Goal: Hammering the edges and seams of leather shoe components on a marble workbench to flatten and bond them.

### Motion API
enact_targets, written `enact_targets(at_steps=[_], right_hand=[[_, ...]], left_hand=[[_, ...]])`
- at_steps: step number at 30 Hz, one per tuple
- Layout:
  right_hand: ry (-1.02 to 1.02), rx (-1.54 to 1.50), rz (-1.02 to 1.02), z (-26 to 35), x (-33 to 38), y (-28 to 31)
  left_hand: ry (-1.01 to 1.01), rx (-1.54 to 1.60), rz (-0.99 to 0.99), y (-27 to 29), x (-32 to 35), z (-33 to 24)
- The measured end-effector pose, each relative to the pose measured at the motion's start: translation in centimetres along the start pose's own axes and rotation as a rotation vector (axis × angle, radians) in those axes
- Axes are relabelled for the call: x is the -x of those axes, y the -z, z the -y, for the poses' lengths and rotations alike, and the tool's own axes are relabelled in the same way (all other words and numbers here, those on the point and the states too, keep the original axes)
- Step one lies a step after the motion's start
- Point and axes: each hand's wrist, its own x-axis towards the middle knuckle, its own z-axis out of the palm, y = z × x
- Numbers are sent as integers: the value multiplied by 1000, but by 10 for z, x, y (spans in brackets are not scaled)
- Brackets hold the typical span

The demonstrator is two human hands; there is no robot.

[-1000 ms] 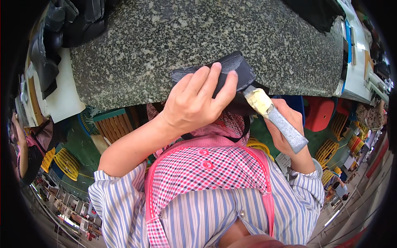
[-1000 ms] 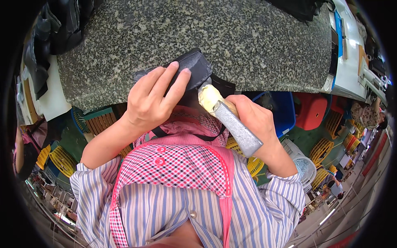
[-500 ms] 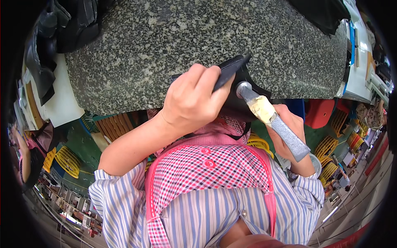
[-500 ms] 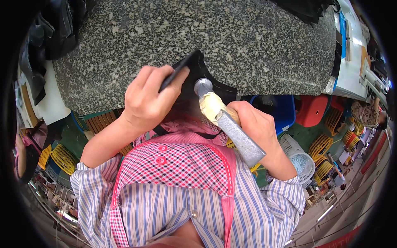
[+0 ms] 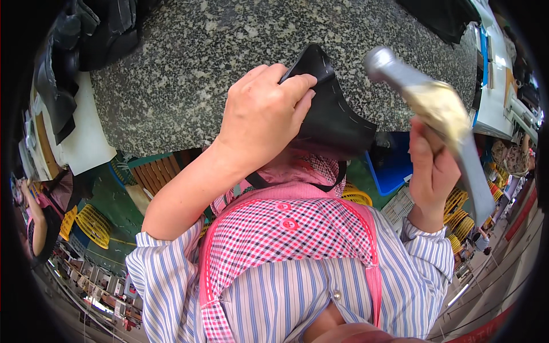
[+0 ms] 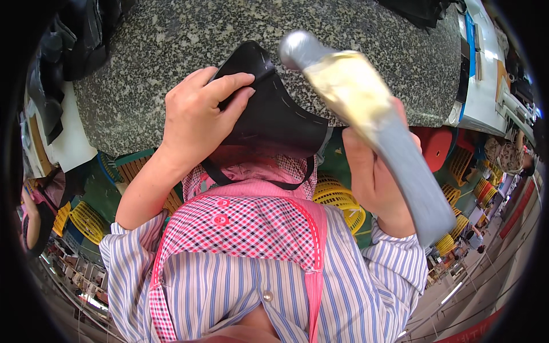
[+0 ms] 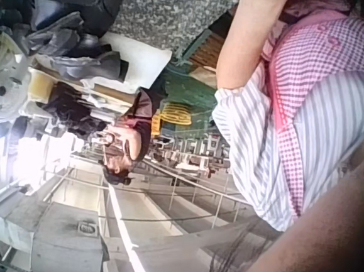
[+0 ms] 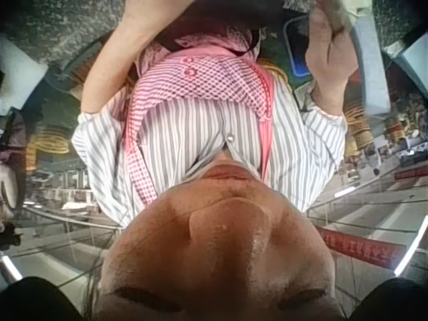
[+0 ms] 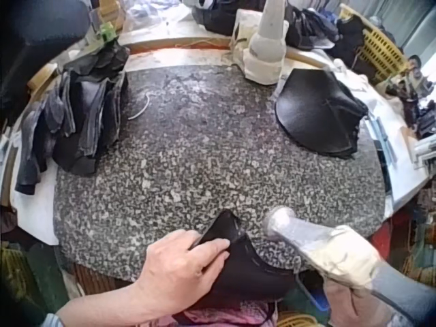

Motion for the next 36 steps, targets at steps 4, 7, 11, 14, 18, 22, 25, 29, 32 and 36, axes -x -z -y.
enact_targets(at_steps=[4,7,11,14,18,22,25,29,32,36], right_hand=[[170,214,239,-17,-26,-15],[41,158,169,-5,-31,-8],[123,249,285,-4,-27,-16],[71,276,280,-6,-26,-16],[97,173,215,-6,-27,-17],[215,152,-2,5,-35,-16],[178,212,88,8,-31,-20],[192,324,129,10,-42,-16],[351,229,123,4,-30,-22],[72,334,440,8,-17,-17]], left_hand=[[-15,1,5,-2,-5,0],[-22,1,-6,-2,-2,1],[-103,59,40,-2,-2,9],[-241,214,49,10,1,14],[-252,68,28,14,14,19],[-184,86,9,11,15,19],[-190,71,30,11,11,18],[-203,48,39,10,11,19],[-195,47,42,12,13,20],[-225,78,49,10,8,24]])
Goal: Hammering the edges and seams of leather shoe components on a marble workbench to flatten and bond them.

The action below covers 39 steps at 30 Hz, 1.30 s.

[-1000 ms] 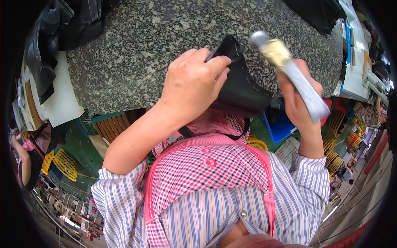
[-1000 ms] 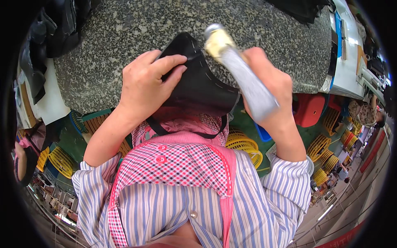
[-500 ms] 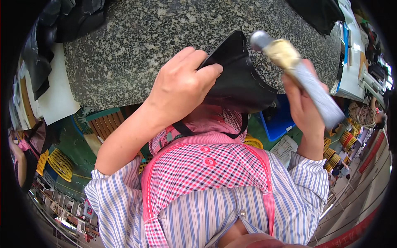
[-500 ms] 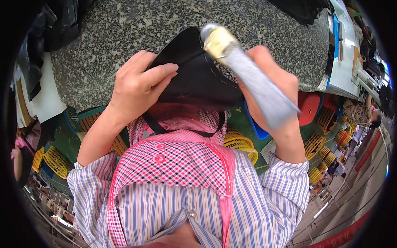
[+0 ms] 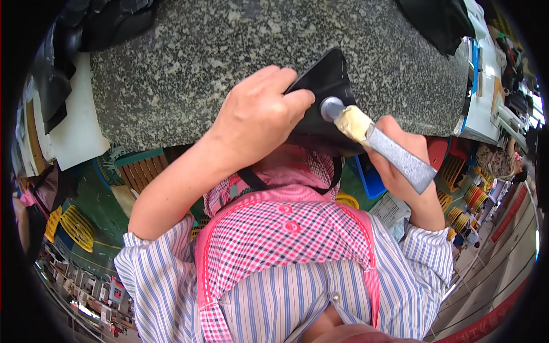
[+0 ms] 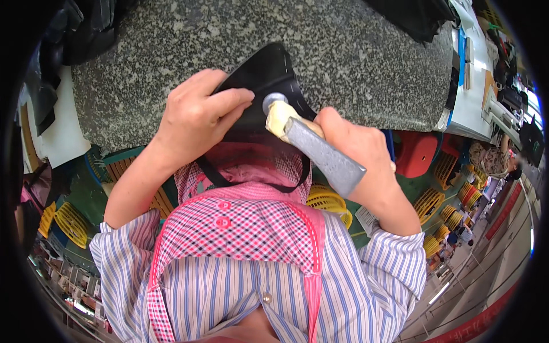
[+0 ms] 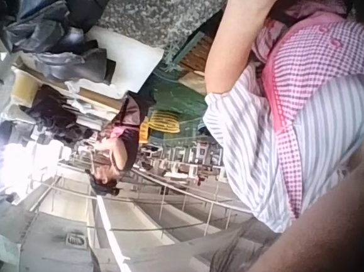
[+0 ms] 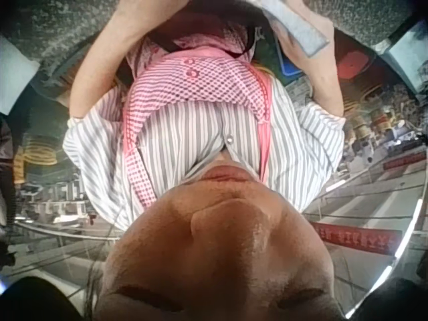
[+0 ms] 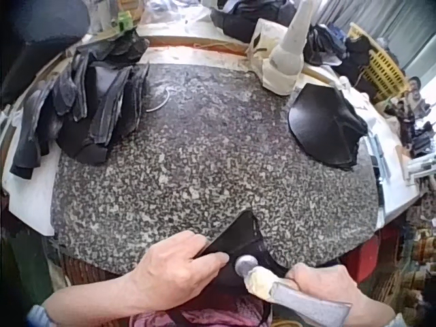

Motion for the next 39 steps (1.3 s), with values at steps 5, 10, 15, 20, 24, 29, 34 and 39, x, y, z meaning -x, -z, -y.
enact_targets(at_steps=[5,10,15,20,24,29,34,39], right_hand=[[-45,-22,-24,-3,12,-15],[-46,-72,-37,-5,13,-20],[-86,-117,-74,-3,16,-22],[54,-67,-354,8,-4,0],[141,25,-336,15,-10,-5],[33,-38,-375,15,-19,-2],[-18,35,-8,18,-3,-7],[-31,38,-23,10,6,-18]], left_hand=[[-273,33,67,13,5,6],[-433,-221,8,12,28,8],[-248,-85,-36,8,25,7],[-80,-41,-59,5,19,6],[-128,-56,-60,1,19,4],[-99,-54,-83,1,21,2],[-42,60,-19,8,18,10],[-345,2,12,19,16,20]])
